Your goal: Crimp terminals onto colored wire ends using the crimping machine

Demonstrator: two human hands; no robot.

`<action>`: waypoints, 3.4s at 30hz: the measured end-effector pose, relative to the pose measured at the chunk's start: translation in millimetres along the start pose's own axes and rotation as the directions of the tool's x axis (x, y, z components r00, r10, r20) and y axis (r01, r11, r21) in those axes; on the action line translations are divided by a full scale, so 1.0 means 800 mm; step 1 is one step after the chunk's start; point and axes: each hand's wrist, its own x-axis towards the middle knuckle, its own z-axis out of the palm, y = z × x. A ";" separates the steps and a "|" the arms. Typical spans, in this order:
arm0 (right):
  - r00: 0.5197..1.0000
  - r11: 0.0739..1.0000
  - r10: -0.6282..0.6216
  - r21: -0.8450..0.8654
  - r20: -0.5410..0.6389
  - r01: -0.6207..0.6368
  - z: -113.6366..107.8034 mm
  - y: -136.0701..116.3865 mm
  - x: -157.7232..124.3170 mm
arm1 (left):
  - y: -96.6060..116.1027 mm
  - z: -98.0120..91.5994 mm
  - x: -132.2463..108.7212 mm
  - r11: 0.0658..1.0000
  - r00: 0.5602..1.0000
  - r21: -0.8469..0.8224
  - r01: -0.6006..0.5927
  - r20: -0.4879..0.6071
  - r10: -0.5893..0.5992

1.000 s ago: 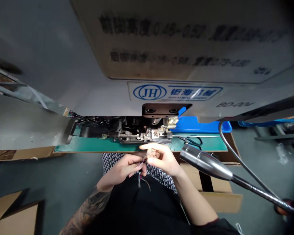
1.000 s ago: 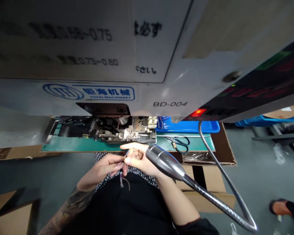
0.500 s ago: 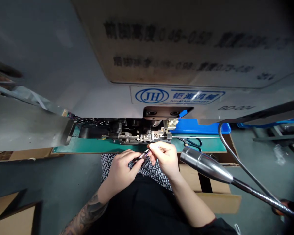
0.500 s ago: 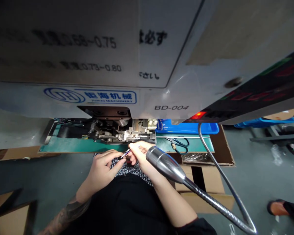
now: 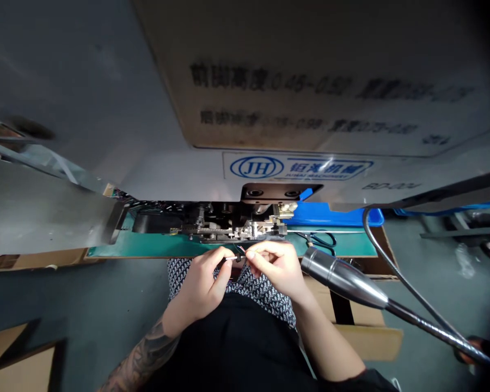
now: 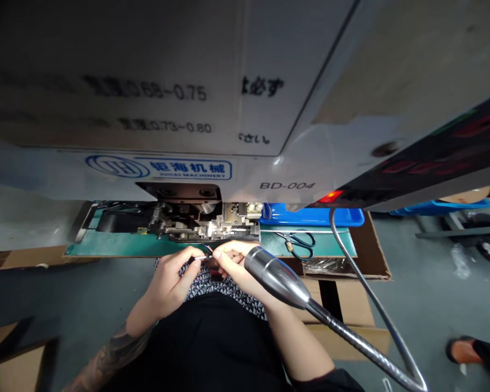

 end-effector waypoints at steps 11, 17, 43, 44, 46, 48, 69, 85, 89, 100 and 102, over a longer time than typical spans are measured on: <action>0.959 0.979 0.056 0.206 -0.277 0.002 0.037 0.010 0.001 | -0.005 0.020 0.007 0.985 0.976 0.146 -0.094 -0.183 0.120; 0.904 1.000 0.008 0.026 -0.427 0.004 0.047 -0.003 0.005 | -0.009 0.025 0.010 0.962 0.959 0.263 -0.079 -0.245 0.146; 0.961 0.997 0.071 0.058 -0.268 -0.058 0.041 -0.015 0.010 | -0.013 0.021 0.009 0.933 0.934 0.295 -0.204 -0.227 0.276; 0.965 0.993 0.086 0.098 -0.248 -0.063 0.039 -0.017 0.010 | -0.010 0.018 0.009 0.965 0.959 0.204 -0.165 -0.196 0.205; 0.968 0.984 0.104 0.163 -0.227 -0.068 0.036 -0.017 0.008 | -0.004 0.010 0.009 0.999 0.993 0.012 -0.046 -0.108 0.047; 0.972 0.980 0.099 0.191 -0.211 -0.059 0.033 -0.015 0.005 | 0.001 0.004 0.011 0.989 0.997 -0.132 0.063 -0.027 -0.067; 0.911 0.985 0.045 0.168 -0.409 0.027 0.047 0.009 0.017 | -0.001 0.030 0.014 0.974 0.942 0.212 -0.076 -0.306 0.140; 0.957 0.998 0.065 0.028 -0.284 -0.059 0.041 -0.011 0.008 | -0.007 0.019 0.012 0.908 0.913 0.346 -0.235 -0.242 0.328; 0.979 0.983 0.124 0.157 -0.160 -0.099 0.028 -0.009 0.005 | 0.000 0.007 0.010 0.998 0.991 0.026 -0.053 -0.125 0.056; 0.996 0.988 0.083 0.132 -0.035 -0.078 0.014 -0.010 0.004 | 0.009 -0.007 0.015 0.890 0.957 -0.350 0.292 0.109 -0.271; 0.992 0.987 0.073 0.148 -0.103 -0.057 0.020 -0.007 0.003 | 0.008 -0.005 0.014 0.878 0.952 -0.369 0.305 0.108 -0.285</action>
